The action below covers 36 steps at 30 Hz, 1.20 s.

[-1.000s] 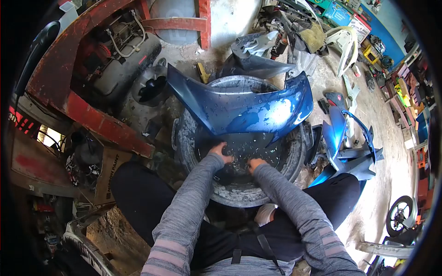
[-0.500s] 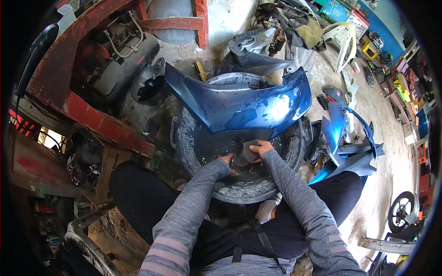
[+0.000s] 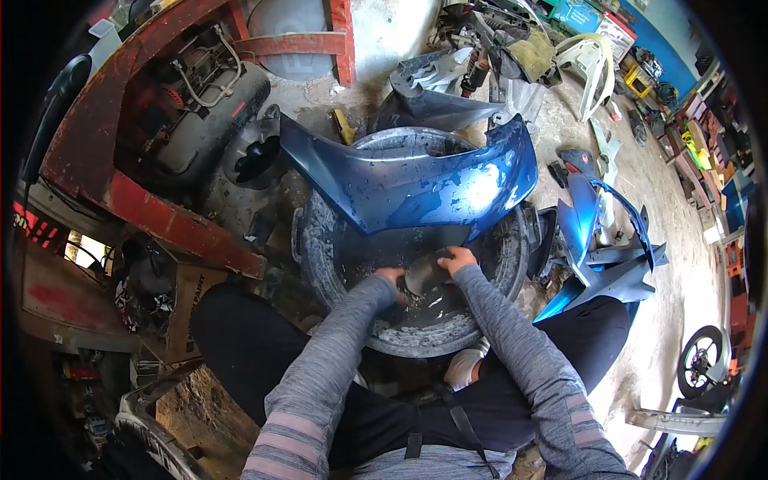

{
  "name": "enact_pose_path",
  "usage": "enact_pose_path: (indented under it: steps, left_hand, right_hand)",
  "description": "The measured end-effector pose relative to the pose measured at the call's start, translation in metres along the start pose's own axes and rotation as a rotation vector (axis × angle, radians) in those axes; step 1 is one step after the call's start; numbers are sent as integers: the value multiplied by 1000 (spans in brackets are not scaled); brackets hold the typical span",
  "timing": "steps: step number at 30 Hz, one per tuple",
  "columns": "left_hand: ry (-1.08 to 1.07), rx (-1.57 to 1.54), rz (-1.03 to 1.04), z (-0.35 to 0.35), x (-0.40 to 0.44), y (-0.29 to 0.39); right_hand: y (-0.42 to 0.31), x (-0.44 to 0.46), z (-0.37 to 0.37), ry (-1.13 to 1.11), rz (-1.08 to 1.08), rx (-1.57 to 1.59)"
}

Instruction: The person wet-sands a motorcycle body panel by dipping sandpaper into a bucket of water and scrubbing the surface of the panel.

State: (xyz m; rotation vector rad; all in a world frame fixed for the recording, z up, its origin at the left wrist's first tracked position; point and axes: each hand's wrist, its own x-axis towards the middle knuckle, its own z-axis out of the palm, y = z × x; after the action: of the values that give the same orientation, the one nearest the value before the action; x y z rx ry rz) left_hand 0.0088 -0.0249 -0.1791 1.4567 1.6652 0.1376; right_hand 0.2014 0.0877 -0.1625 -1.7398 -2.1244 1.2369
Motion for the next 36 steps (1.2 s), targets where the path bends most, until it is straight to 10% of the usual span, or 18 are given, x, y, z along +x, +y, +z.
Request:
enact_pose_path:
  steps: [11,17,19,36]
  left_hand:
    - [16,390,-254,17,20,1]
    - [447,-155,-118,4,17,-19]
    - [292,-1099,32,-6,40,-38]
    - [193,-1550,-72,-50,-34,1]
  right_hand:
    - [-33,-20,4,147,-75,-352]
    - [-45,-26,-1,153,-125,-266]
    - [-52,-30,-10,143,-138,-236]
    - [-54,-25,-13,178,-219,-260]
